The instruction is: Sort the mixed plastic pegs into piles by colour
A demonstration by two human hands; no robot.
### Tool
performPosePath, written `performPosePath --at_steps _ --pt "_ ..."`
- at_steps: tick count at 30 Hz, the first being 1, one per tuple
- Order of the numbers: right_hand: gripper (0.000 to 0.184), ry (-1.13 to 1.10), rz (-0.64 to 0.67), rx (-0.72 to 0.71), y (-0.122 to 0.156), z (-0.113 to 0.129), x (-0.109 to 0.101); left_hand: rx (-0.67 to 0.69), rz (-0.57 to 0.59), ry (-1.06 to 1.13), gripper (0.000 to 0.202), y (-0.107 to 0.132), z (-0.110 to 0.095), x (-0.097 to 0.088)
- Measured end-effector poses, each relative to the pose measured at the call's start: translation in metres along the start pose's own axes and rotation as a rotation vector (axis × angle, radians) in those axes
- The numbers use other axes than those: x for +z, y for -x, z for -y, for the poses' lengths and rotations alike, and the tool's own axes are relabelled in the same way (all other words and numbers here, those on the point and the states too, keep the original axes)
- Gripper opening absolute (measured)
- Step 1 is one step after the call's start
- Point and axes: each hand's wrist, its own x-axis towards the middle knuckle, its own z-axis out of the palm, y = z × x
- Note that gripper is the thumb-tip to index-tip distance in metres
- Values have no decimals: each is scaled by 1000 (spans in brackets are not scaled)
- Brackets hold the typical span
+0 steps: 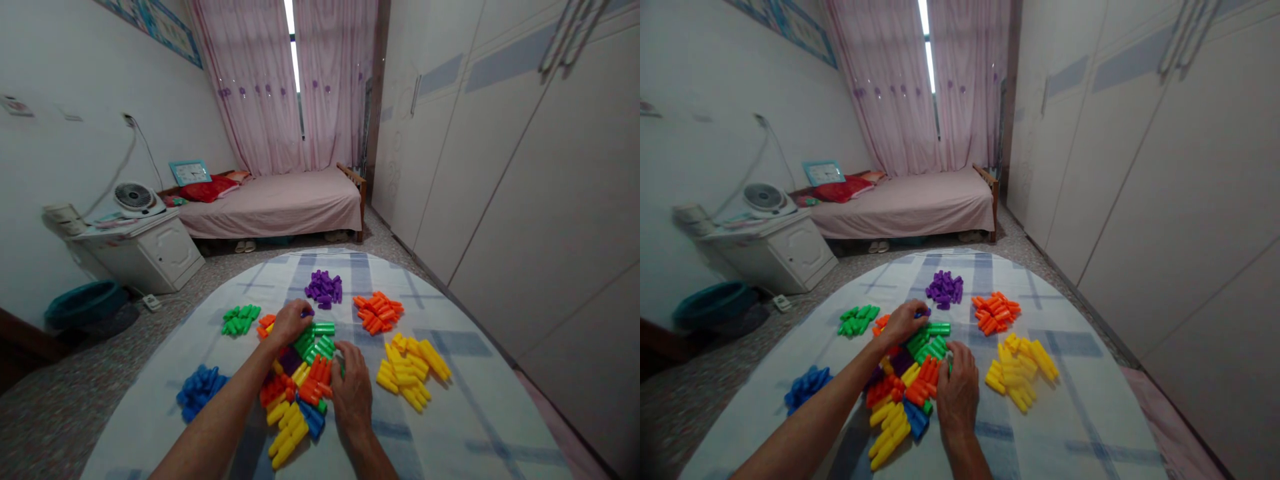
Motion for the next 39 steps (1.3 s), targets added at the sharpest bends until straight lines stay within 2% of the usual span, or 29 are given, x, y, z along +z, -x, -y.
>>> performPosePath --at_steps 4,9,13,15,17,21,24,26,29,34,39 --pt "29 12 -1 4 1 -2 1 -68 -40 108 17 -27 1 -1" --pt "29 3 17 3 1 -2 0 -138 -63 197 17 -66 -3 10" --pt "30 22 34 -7 1 -1 -1 -184 -98 207 27 -77 -7 11" --pt "31 31 38 -17 0 0 -2 -185 -105 186 29 -68 -8 3" --pt "31 38 43 -23 -1 0 -2 -166 -90 154 24 -46 -8 -10" --pt "31 50 43 -28 -1 0 -2 -108 -35 55 11 25 -5 -35" --pt "31 55 45 -32 -1 2 -2 -67 53 -231 11 76 -2 -43" --pt "32 56 45 -30 -1 3 -3 -60 118 -359 12 97 -1 -43" --pt "32 58 44 -29 -1 3 -3 -59 163 -429 15 105 -1 -39" --pt "32 79 58 -42 -1 2 -3 -106 235 -473 18 94 -4 -34" --pt "31 89 67 -22 -1 2 -3 -199 251 -369 16 93 -5 -33"
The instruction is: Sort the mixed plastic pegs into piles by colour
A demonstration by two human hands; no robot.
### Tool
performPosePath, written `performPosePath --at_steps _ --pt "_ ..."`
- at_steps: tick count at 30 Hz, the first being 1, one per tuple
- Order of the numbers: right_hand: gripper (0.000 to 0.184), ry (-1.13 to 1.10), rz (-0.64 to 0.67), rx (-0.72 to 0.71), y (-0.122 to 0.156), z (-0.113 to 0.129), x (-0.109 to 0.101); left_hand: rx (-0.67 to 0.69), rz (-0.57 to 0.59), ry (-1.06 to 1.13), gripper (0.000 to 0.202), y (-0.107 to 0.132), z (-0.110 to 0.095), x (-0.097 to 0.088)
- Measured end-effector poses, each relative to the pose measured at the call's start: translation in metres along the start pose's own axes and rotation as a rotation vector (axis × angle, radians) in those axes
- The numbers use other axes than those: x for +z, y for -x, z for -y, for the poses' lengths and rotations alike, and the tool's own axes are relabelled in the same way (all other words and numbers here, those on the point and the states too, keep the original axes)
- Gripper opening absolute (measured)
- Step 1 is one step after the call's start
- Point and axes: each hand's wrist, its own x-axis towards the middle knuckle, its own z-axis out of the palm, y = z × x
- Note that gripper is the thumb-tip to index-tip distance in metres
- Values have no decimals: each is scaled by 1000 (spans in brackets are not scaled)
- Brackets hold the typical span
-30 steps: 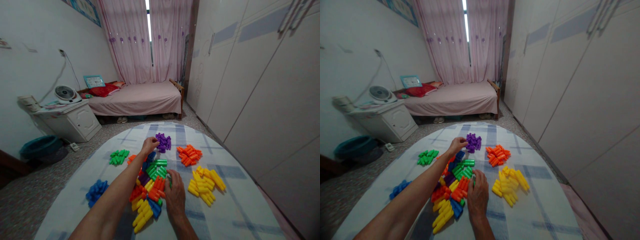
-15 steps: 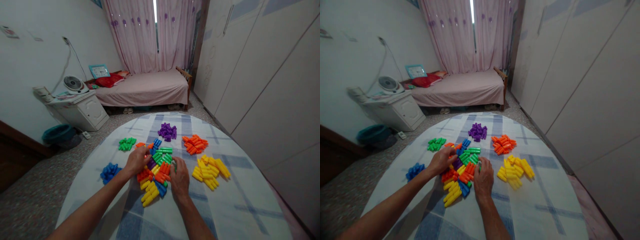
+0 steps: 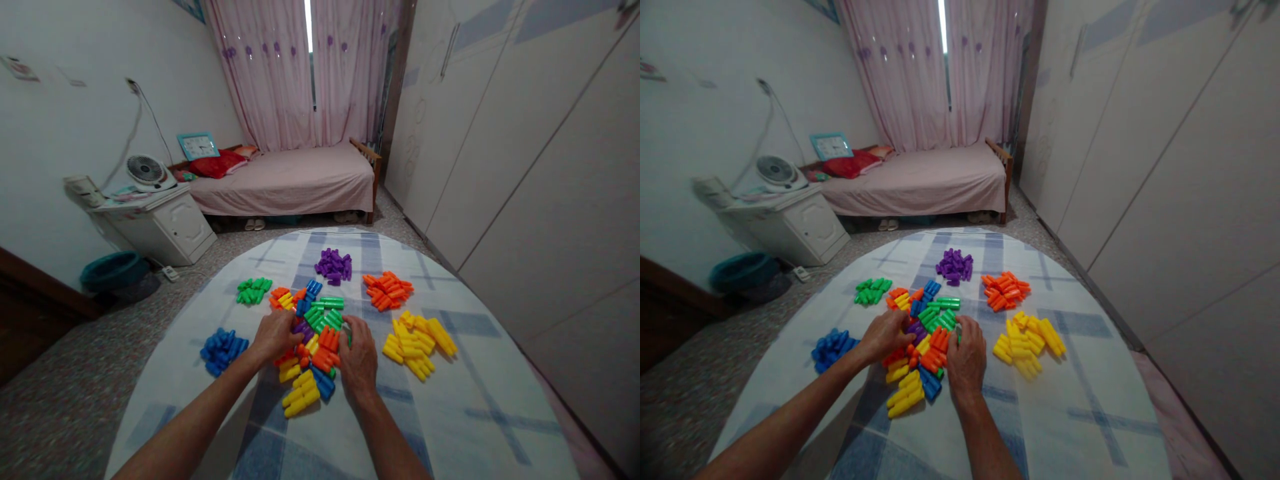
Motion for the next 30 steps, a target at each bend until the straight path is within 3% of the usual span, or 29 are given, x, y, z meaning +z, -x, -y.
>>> performPosePath --at_steps 5,9,12,16,20,24,27,30 --pt "31 -5 6 8 0 2 0 26 28 393 14 7 10 2" --pt "30 -7 4 18 0 3 0 100 -37 699 19 3 21 -11" --pt "31 -5 5 24 1 3 0 88 -83 890 28 -19 20 -23" --pt "30 -22 0 26 1 1 1 27 -177 1055 32 -75 1 -27" --pt "29 -26 -22 7 2 -3 4 -2 -226 1054 27 -132 -29 -19" --pt "29 -27 -29 8 3 -4 4 -12 -250 970 16 -166 -50 -10" --pt "29 -32 -13 9 3 -3 2 -42 -307 862 10 -171 -53 -9" --pt "28 -48 -2 19 2 0 1 -38 -356 755 19 -154 -48 -14"
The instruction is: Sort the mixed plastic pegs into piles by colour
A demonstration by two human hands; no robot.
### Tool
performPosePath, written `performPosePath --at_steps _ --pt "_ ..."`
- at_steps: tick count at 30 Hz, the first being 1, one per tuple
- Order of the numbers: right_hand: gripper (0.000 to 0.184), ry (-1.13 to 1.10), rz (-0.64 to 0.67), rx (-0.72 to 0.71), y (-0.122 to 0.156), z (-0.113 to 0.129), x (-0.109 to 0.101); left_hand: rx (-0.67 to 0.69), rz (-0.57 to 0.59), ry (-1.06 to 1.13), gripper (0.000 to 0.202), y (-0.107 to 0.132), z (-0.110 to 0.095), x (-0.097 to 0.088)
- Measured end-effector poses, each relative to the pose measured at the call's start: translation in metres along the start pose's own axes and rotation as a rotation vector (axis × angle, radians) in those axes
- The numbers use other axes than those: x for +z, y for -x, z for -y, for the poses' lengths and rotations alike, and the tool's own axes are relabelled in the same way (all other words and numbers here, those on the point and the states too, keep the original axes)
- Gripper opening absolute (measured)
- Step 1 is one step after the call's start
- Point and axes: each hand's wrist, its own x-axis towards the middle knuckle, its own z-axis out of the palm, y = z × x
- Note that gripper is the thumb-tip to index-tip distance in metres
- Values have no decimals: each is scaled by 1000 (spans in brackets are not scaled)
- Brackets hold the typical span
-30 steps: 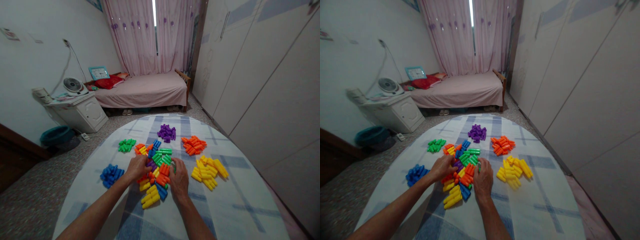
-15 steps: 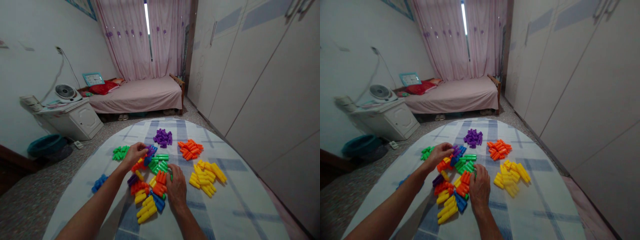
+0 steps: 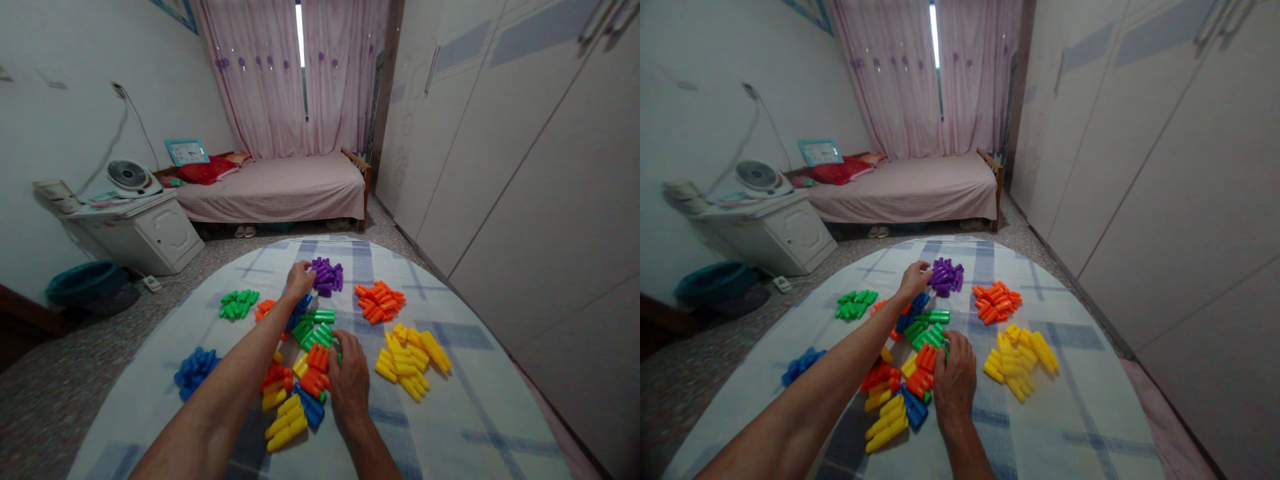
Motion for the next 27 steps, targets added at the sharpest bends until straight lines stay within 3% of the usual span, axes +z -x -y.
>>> performPosePath --at_steps 3,7,10,15,21,27 --pt "29 -37 -21 23 -2 1 0 79 82 -57 19 36 0 -19" --pt "34 -83 -52 54 -3 0 2 289 326 -202 18 98 10 -38" --pt "35 -96 -63 50 -4 0 2 456 347 -401 23 128 22 -44" --pt "35 -86 -51 55 -3 1 0 463 333 -637 36 136 32 -46" --pt "35 -80 -45 35 -4 1 -1 433 397 -732 27 134 22 -48" --pt "36 -64 -20 38 -4 -1 -1 484 472 -745 19 128 24 -48"
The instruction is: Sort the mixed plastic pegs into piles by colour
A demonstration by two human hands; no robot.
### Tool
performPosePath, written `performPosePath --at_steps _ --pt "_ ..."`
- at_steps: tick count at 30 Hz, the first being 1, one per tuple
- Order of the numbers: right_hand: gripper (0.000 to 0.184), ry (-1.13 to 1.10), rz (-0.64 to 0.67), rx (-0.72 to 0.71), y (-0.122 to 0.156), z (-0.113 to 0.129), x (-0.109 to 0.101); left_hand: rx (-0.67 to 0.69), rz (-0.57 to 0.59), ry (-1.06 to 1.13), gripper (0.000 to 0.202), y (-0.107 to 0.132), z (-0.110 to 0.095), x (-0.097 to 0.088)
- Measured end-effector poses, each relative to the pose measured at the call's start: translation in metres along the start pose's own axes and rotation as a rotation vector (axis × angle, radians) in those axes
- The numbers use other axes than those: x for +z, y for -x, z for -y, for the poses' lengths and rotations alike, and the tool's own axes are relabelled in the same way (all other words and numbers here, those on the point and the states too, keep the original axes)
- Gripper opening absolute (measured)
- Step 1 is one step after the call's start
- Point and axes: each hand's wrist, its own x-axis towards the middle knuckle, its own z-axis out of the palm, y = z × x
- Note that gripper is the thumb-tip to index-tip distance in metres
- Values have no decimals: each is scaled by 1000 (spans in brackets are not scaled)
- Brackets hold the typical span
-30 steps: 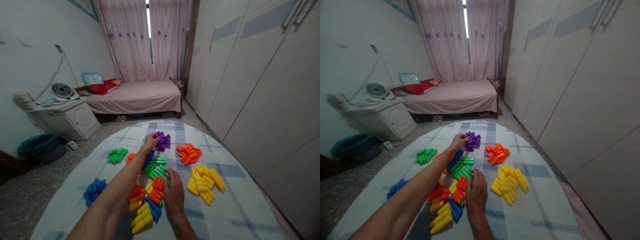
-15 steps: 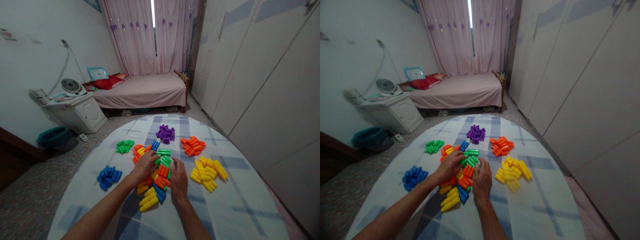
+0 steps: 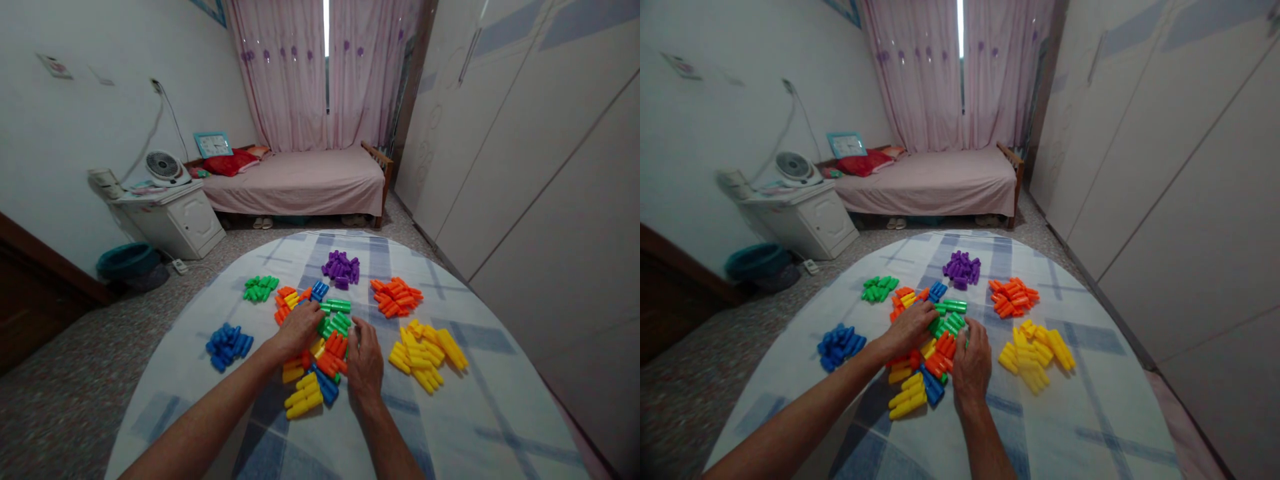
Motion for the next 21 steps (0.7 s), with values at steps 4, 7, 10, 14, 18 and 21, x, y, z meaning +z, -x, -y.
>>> performPosePath --at_steps 4,7,10,14,18,21 --pt "35 13 7 -9 0 -1 0 -1 -5 32 29 -2 4 4" --pt "34 14 -3 -18 0 -2 1 27 -1 58 40 -1 4 5" --pt "34 20 -4 -16 0 -2 1 52 27 45 35 -2 3 2" --pt "36 38 3 -31 0 -3 1 35 93 -3 26 -7 1 -7" --pt "36 42 9 -48 -1 -5 0 40 106 -16 26 -10 -1 -10" --pt "35 48 22 -49 -1 -7 0 20 69 4 29 -5 -2 -14"
